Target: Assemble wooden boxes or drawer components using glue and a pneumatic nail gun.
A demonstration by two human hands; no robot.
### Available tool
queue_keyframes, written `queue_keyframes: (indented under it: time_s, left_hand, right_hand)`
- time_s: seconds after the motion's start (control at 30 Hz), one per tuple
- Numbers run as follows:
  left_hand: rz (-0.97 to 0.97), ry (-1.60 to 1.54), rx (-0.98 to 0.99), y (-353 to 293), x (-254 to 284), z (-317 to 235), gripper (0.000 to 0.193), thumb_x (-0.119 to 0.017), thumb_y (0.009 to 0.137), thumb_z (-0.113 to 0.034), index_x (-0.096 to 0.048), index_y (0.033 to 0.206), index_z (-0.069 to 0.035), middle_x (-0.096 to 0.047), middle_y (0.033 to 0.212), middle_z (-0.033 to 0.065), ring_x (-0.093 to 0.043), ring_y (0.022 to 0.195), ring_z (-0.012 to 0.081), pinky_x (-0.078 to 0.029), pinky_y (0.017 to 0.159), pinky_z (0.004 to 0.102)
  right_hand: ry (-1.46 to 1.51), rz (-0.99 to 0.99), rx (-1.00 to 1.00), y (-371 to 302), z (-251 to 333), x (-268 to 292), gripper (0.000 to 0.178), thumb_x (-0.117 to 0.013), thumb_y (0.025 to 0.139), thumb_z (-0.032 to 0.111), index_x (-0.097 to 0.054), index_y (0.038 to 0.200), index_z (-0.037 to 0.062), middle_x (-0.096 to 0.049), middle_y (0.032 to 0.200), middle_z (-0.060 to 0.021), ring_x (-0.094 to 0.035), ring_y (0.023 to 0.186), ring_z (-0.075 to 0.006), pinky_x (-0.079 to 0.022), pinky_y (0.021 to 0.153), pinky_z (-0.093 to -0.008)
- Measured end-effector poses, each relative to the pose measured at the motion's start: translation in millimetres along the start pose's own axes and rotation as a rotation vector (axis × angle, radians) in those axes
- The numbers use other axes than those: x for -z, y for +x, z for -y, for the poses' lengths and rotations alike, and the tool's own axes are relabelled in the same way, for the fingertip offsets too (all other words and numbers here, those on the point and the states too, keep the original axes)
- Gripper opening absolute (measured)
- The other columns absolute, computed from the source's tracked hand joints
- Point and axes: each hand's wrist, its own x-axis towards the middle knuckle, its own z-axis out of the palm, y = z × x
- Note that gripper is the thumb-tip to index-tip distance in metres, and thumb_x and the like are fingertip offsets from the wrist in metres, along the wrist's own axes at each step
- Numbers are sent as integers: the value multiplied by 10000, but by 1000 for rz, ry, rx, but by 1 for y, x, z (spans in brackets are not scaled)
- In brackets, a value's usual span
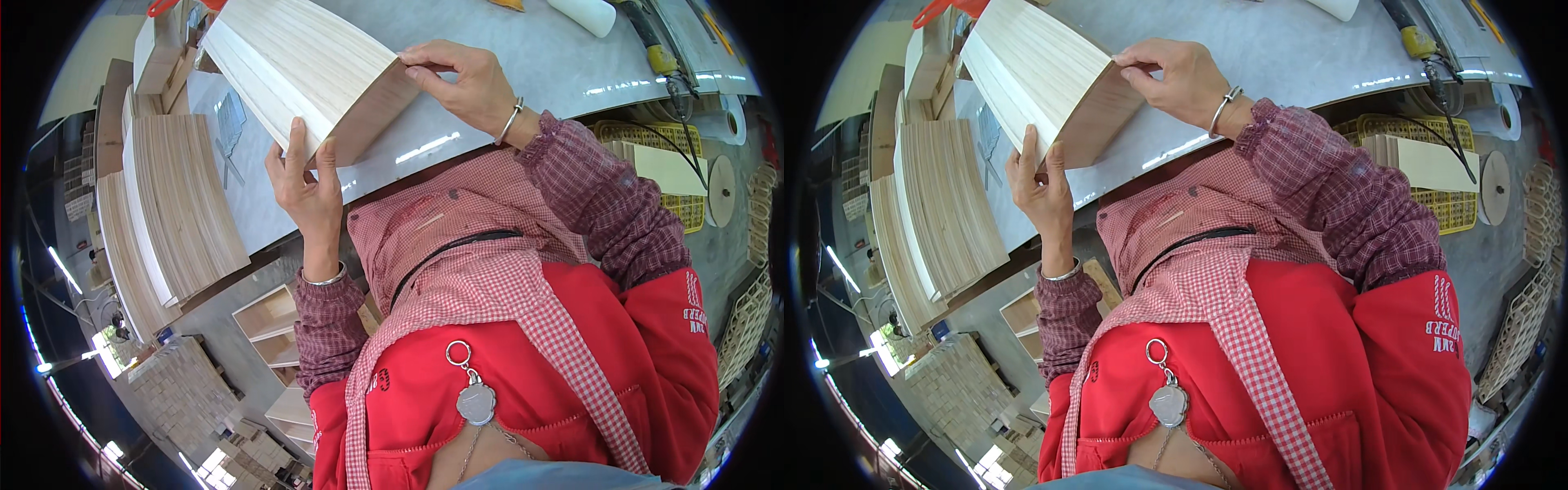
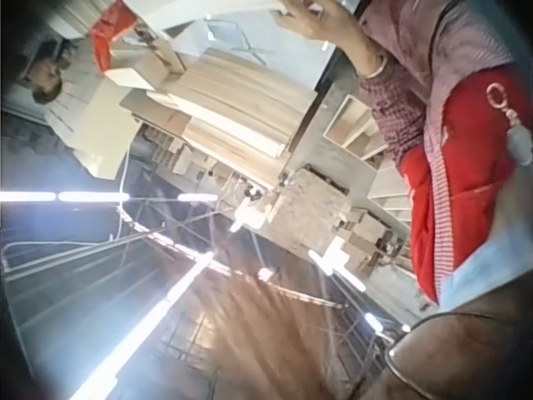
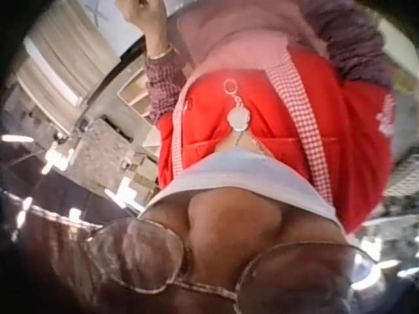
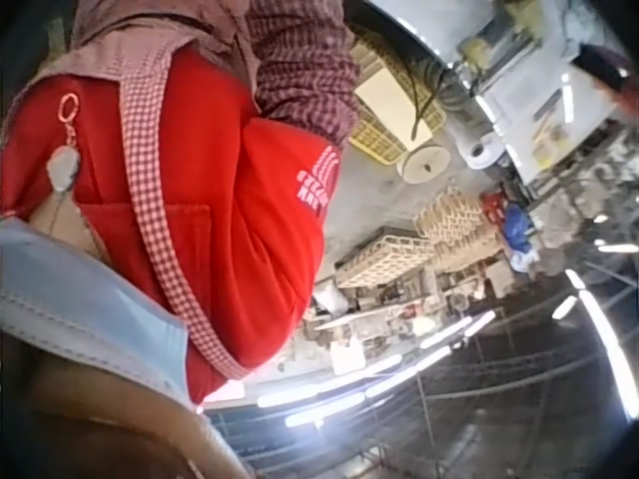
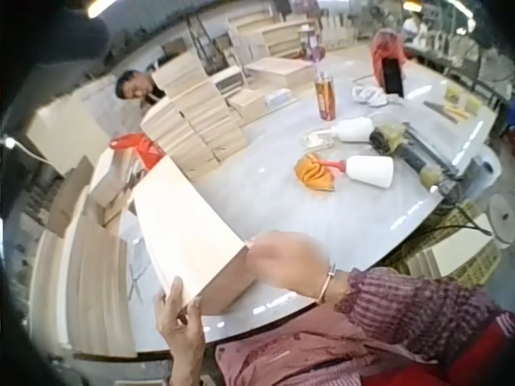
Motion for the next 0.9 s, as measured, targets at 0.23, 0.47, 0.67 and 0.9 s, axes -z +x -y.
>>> queue_keyframes:
  time_s: [0.23,0.47,0.67,0.9]
  left_hand:
    - [5,-48,45,1,1,-4,434,-736,798,-153,-613,1211,-109,-524,1119,206,-551,821,197,-485,591,255]
    - [-3,-79,67,1,1,-3,427,-739,796,-152,-619,1204,-118,-522,1115,194,-541,769,164,-476,583,237]
    - [-15,-99,54,1,0,-2,428,-742,792,-151,-621,1202,-122,-523,1100,182,-546,788,168,-475,581,234]
    - [-21,-166,75,1,1,2,435,-744,791,-166,-620,1206,-129,-525,1101,184,-560,854,197,-486,616,260]
  right_hand:
    - [-181,-19,259,11,-10,2,226,-662,786,51,-703,1004,95,-700,955,-4,-591,651,-115,-473,615,-210]
    - [-140,153,258,28,-1,10,253,-650,804,-1,-689,1045,68,-684,1061,-29,-655,822,-116,-532,794,-200]
    - [8,311,214,36,-7,8,252,-616,803,-52,-706,1004,70,-697,1029,-24,-669,847,-123,-532,811,-191]
    - [10,240,234,32,7,3,264,-596,795,-79,-715,978,69,-709,981,-16,-673,819,-117,-539,776,-182]
